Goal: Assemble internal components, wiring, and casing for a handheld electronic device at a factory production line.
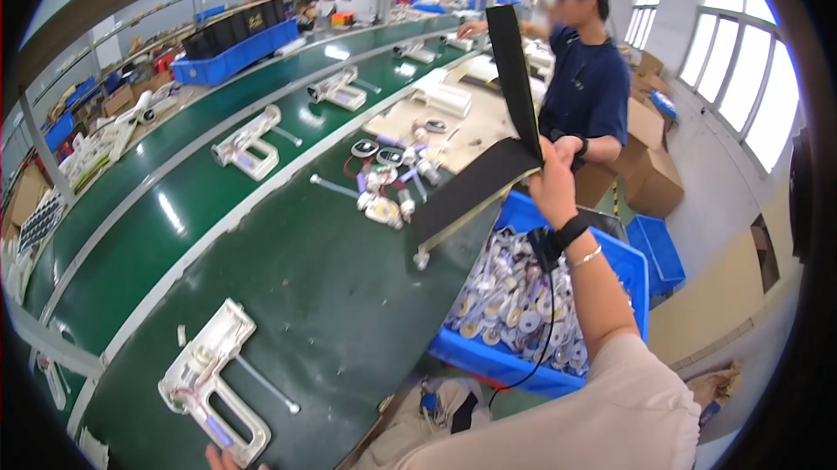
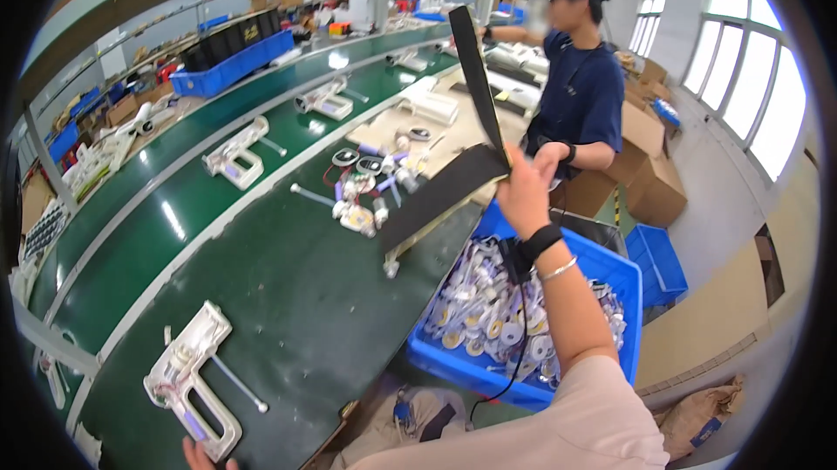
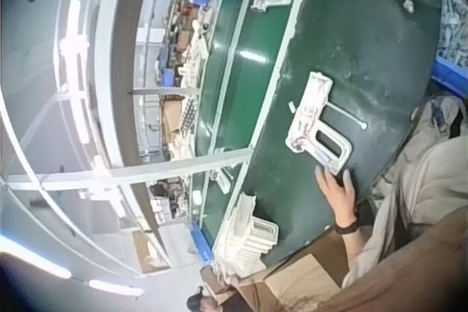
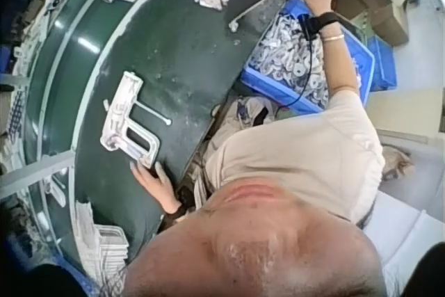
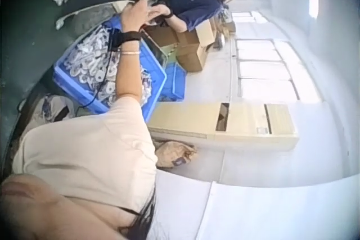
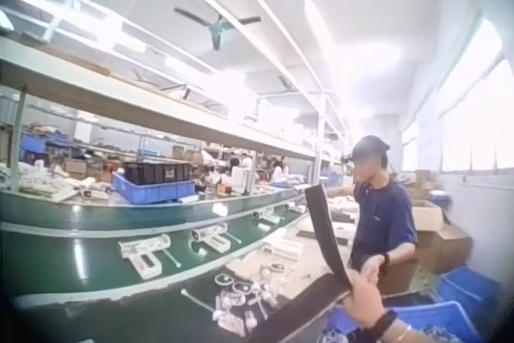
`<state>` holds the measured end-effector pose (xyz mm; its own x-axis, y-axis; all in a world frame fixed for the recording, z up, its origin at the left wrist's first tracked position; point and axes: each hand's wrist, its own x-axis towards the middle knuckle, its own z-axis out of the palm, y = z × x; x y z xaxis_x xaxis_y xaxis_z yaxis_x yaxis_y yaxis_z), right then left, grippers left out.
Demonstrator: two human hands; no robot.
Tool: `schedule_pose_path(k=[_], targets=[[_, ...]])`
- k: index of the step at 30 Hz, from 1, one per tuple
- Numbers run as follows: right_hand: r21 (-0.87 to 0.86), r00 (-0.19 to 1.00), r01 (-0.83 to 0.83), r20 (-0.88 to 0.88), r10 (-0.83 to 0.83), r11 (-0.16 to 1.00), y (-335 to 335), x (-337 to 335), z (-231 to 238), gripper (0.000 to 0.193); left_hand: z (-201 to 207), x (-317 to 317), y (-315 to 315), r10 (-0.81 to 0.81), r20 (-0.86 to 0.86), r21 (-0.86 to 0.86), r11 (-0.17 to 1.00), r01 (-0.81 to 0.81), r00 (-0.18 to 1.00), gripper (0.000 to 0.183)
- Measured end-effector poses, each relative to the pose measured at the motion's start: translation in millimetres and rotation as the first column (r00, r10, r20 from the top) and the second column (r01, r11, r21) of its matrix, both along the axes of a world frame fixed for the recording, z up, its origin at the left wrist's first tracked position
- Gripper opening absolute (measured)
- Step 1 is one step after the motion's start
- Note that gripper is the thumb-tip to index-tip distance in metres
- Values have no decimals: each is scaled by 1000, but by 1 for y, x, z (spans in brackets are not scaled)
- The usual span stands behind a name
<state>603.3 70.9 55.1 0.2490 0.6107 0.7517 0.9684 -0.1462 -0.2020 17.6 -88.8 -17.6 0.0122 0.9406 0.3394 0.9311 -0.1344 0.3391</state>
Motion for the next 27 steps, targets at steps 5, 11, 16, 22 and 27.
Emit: schedule_pose_path(k=[5, 11, 16, 22, 27], targets=[[37, 958, -245, -141, 248, 969, -14, -70, 28, 56, 52, 28, 14, -174, 345, 104, 984, 147, 922, 49], [524, 955, -298, 155, 255, 798, 13, -116, 90, 39, 64, 83, 42, -548, 424, -56, 778, 625, 721, 41], [470, 826, -443, -116, 551, 764, 22, -172, 91, 43, 55, 120, 69, -581, 519, -147, 662, 735, 627, 53], [255, 601, -762, -61, 797, 595, 16, -260, 50, 53, 40, 153, 92, -564, 630, -203, 543, 815, 533, 74], [221, 609, -785, 100, 787, 579, 18, -263, 33, 47, 8, 173, 101, -333, 879, -159, 472, 867, 342, 79]])
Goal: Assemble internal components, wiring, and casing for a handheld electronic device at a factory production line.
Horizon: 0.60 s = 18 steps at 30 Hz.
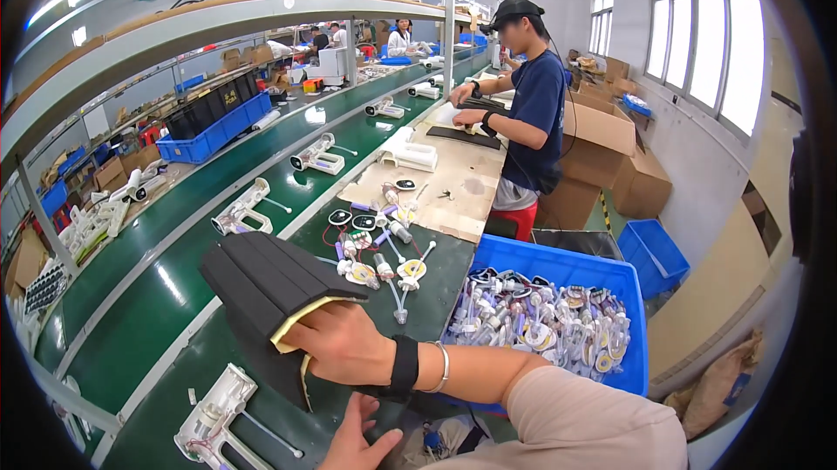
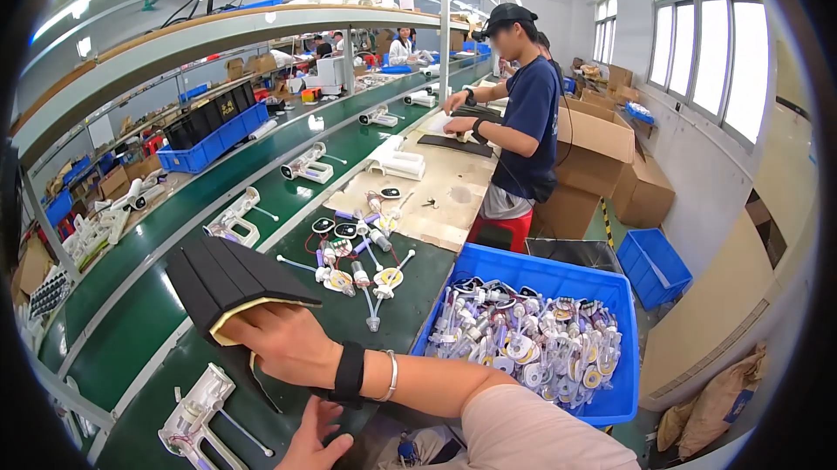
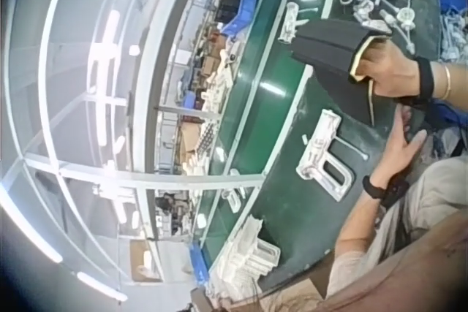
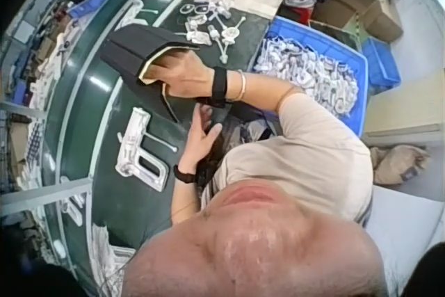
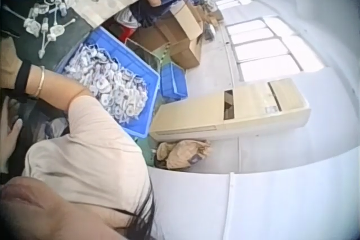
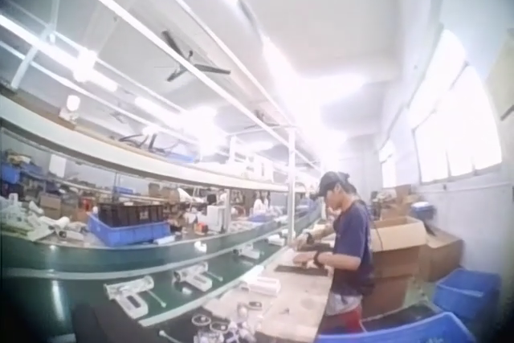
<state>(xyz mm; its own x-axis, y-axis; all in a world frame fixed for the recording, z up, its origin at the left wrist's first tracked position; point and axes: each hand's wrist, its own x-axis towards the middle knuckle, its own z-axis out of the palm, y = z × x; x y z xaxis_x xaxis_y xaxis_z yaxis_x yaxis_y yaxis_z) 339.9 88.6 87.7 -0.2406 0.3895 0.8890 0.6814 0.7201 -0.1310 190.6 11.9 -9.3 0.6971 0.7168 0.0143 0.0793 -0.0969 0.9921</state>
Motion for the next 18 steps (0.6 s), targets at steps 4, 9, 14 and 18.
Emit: schedule_pose_path(k=[4, 9, 14, 18], targets=[[-70, 1000, 17, 8, -16, 997, -3, 8, -10, 35, 4, -2, 16, 141, 239, 26, 988, -152, 961, 74], [-196, 975, 219, 14, -220, 956, -23, 10, -14, 36, 6, -8, 17, 326, 572, 84, 889, -449, 752, 63], [-191, 962, 157, 252, -106, 969, -39, 8, -61, 35, 24, -17, 10, 579, 613, -80, 722, -687, 537, 53], [-854, 894, -351, -185, 408, 383, -48, 6, -63, 90, 39, -27, 10, 576, 782, -484, 802, -350, 239, 50]])
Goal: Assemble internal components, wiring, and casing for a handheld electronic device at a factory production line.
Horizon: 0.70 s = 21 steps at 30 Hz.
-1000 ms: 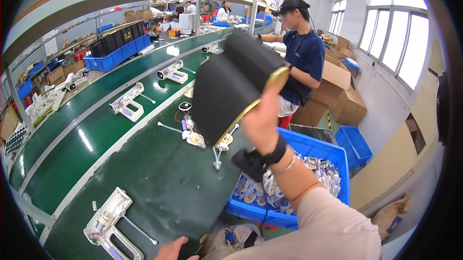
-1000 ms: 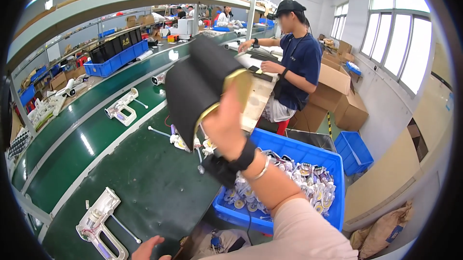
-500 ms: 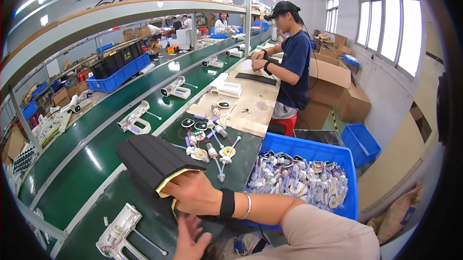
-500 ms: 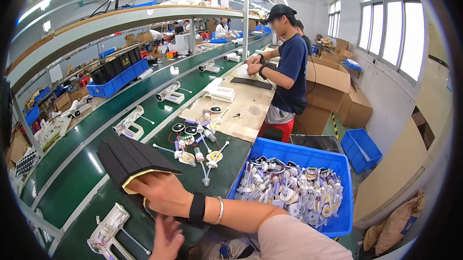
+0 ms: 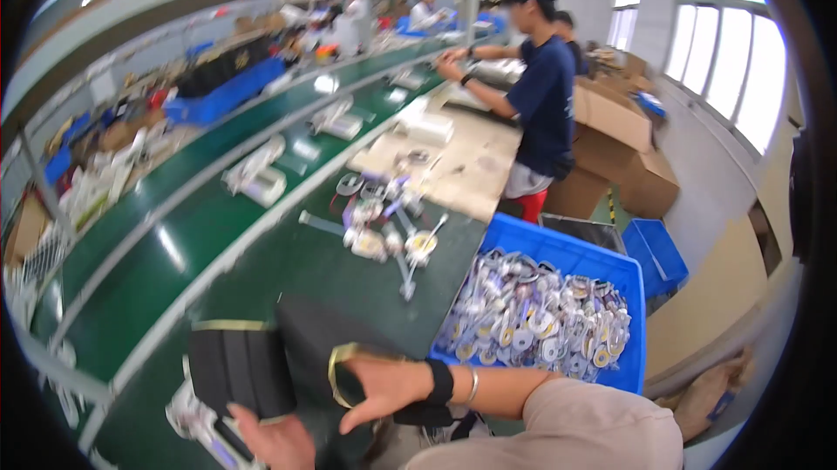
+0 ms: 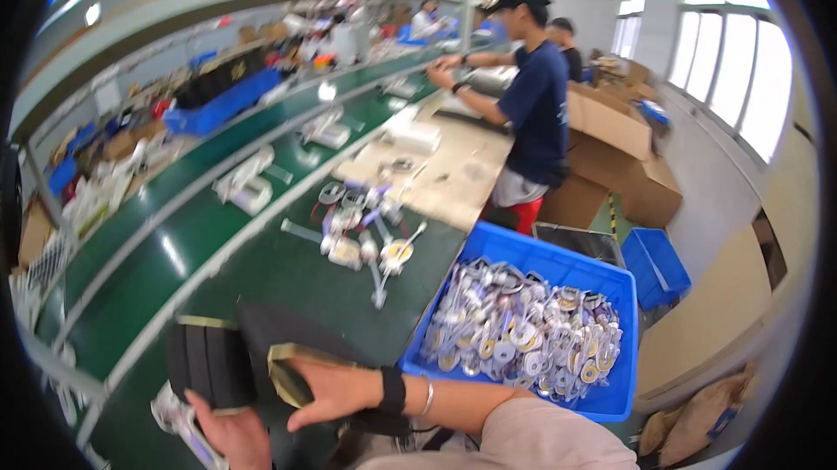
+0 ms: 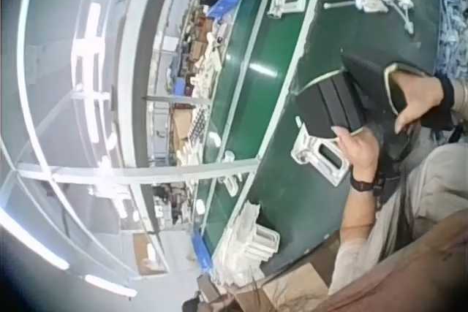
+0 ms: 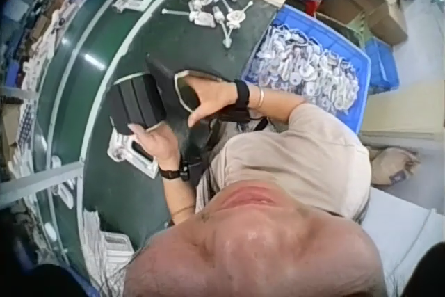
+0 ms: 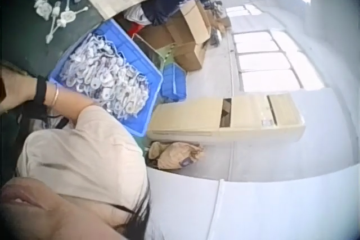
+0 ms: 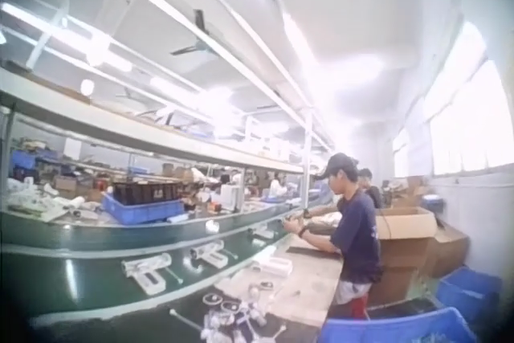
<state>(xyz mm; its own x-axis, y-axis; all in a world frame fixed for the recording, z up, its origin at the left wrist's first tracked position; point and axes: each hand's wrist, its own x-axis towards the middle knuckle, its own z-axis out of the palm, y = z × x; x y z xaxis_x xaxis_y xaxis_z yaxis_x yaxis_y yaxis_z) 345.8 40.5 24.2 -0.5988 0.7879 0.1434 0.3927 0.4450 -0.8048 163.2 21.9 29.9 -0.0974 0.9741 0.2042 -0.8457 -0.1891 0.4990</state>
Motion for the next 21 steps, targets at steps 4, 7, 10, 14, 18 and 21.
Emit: schedule_pose_path(k=[4, 7, 10, 14, 18, 21], targets=[[-27, 617, 339, -748, -244, 940, 5, -20, 3, 92, -12, -21, -22, 707, -645, 732, 681, 31, -290, 21], [-109, 586, 349, -750, -308, 931, 16, -15, 18, 82, 22, -22, -8, 626, -702, 604, 776, -181, 340, 39], [-177, 540, 312, -775, -328, 933, 26, -6, 43, 79, 33, -39, -35, 368, -531, 252, 928, -273, 763, 55], [284, 556, 441, -831, -10, 851, 38, -16, 105, 79, 53, -79, -40, 162, -276, -76, 979, -190, 947, 44], [56, 523, 141, -852, -26, 988, 19, -45, 126, 79, 42, -86, -37, 3, -286, -192, 980, -60, 958, 53], [-165, 849, -22, -523, -68, 986, 11, -55, 79, 68, 23, -87, -42, 4, -162, -96, 995, -20, 987, 68]])
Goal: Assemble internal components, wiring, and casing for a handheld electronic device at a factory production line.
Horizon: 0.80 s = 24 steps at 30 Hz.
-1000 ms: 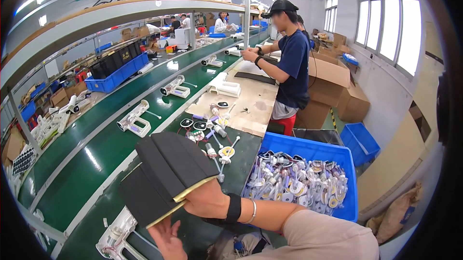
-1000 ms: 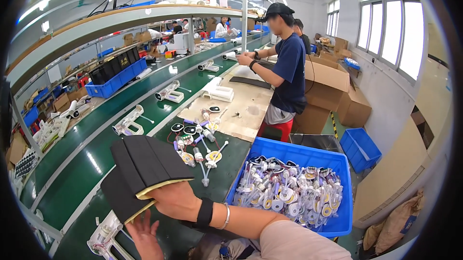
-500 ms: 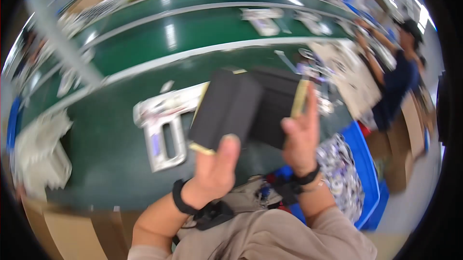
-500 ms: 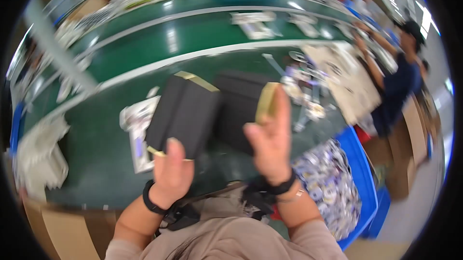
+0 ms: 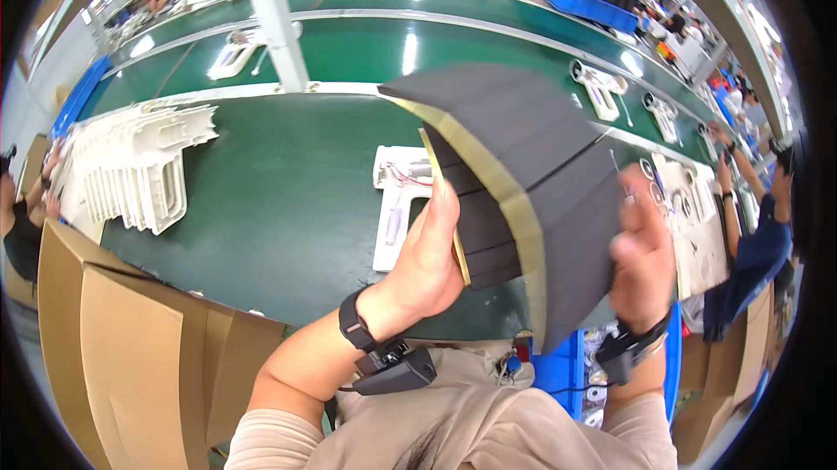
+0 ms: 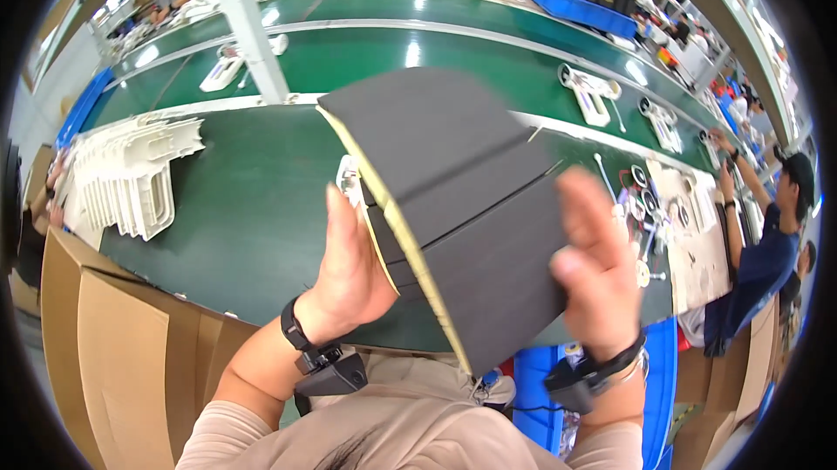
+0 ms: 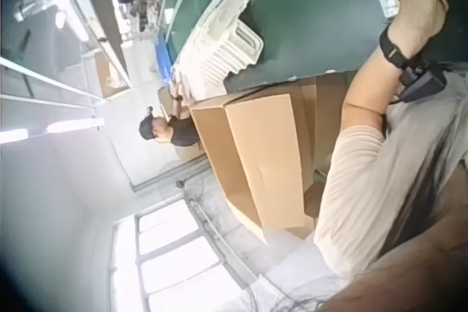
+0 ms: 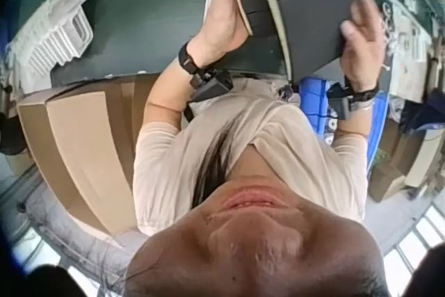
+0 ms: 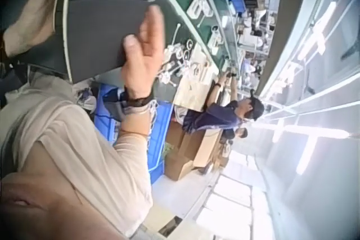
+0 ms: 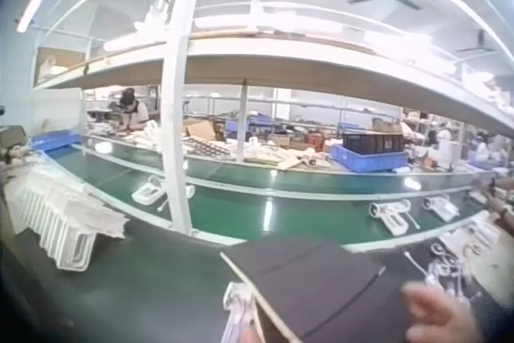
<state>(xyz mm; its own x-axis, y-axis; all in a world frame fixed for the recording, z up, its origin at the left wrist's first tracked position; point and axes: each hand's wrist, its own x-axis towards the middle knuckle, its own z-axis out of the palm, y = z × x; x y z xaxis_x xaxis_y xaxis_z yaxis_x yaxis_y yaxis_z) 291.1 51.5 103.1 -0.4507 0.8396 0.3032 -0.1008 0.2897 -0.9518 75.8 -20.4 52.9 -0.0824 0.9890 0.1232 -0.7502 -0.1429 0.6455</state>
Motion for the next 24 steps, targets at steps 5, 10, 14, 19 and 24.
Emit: schedule_pose_path(k=[5, 10, 14, 19, 24], targets=[[23, 942, -128, 314, 115, 991, -36, -10, -39, 59, 22, -14, -19, 77, -157, 40, 997, -72, 985, 57], [314, 974, -193, 179, 142, 929, -8, -19, -36, 91, 36, -18, -33, -11, -275, -67, 998, -7, 962, 59], [206, 921, -341, 266, 283, 917, -43, -39, -28, 88, 15, -4, -53, 203, -546, -39, 963, -266, 813, 77], [431, 950, -258, 275, 147, 865, -29, 12, -8, 92, 22, 15, -10, 479, -548, 408, 869, -280, 686, 82], [414, 934, 5, 324, -152, 910, 11, 66, -47, 89, 59, 86, 92, 167, -411, 172, 980, -104, 896, 73]])
